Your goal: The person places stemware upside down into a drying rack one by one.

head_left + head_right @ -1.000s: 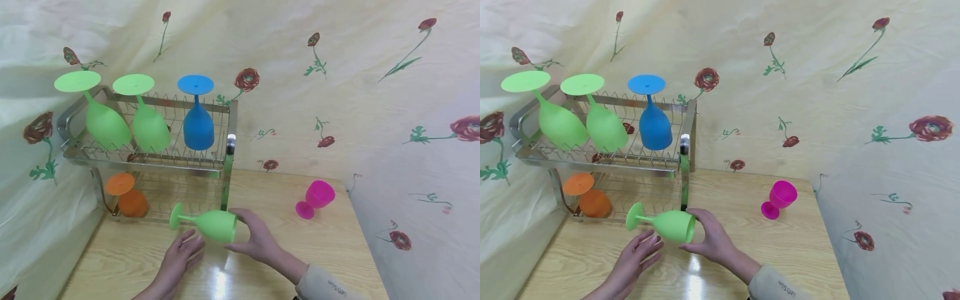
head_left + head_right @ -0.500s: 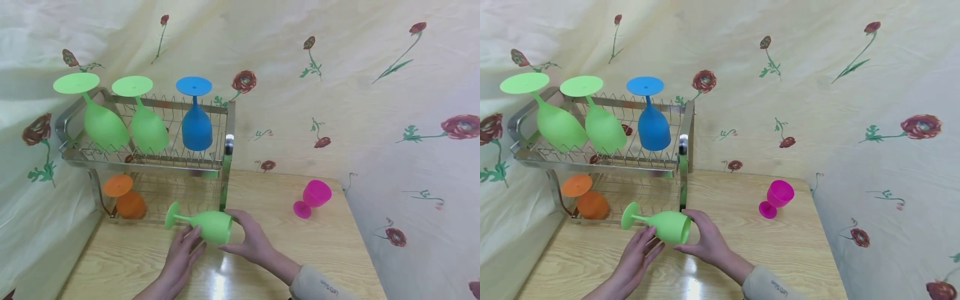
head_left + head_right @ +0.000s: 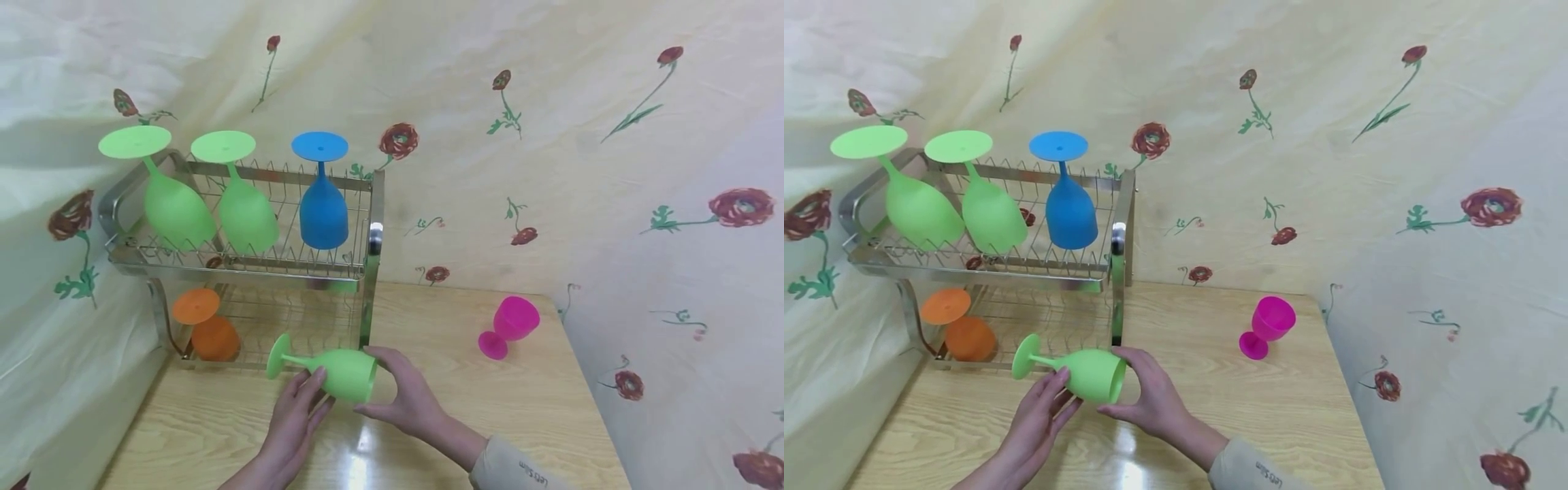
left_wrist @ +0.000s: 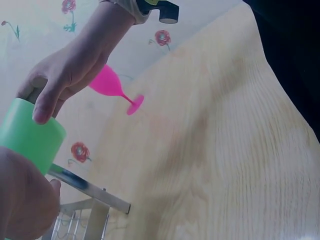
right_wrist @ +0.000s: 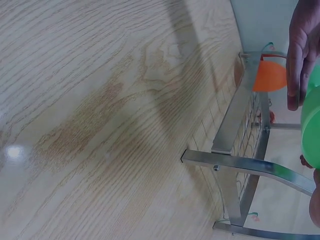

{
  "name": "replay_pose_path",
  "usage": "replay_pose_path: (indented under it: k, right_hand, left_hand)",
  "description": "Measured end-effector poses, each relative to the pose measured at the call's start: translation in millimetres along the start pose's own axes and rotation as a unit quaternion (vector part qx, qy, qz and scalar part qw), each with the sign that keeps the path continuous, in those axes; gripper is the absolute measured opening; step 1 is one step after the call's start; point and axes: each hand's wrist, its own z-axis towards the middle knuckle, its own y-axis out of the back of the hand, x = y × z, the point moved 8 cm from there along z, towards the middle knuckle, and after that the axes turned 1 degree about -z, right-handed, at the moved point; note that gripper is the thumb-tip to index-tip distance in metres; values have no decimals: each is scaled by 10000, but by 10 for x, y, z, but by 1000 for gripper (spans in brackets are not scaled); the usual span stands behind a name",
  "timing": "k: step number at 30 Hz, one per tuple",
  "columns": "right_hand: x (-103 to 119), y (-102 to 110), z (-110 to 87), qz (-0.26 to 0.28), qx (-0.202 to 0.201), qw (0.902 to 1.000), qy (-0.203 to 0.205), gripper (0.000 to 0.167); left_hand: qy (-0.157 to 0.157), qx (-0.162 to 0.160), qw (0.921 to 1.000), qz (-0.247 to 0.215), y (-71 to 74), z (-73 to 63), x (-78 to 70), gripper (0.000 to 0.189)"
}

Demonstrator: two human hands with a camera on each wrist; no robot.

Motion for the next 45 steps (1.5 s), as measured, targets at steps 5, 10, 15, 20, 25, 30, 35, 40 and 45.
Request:
replay_pose_path:
  k: [5, 10, 15, 20, 25, 30, 35, 40, 45]
  right_hand:
    - [-7, 0, 3, -17, -49, 10000, 15, 95]
    - [-11, -16, 0, -11, -89, 9999, 95, 94]
    - [4, -49, 5, 37, -92, 9998, 156, 94]
    - [16, -80, 11, 124, -83, 9998, 152, 93]
    - [21, -94, -10, 53, -213, 9993, 313, 97]
    - [46, -102, -14, -103, -336, 9979, 539, 103]
    - [63, -138, -1, -136, -133, 9981, 592, 107]
    - [52, -126, -31, -285, 209, 9969, 704, 109]
    - [-1, 141, -7, -589, 76, 9964, 604, 100]
  left_hand:
    - [-49, -37, 10000, -11, 12, 5, -12, 83]
    - [-106, -104, 9999, -2, 1, 14, -33, 81]
    - [-158, -181, 9997, 21, -48, 4, -54, 74]
    - [-107, -421, 9990, 88, -46, -17, -45, 77]
    - [-73, -614, 9979, 200, -34, -31, -48, 78]
    - [-93, -659, 9972, 343, -18, -36, -78, 74]
    - [-159, -670, 9959, 592, 34, -27, -129, 79]
    - [-246, -742, 9933, 850, 150, -18, -181, 92]
    - [-442, -832, 9886, 1172, 295, -5, -249, 99]
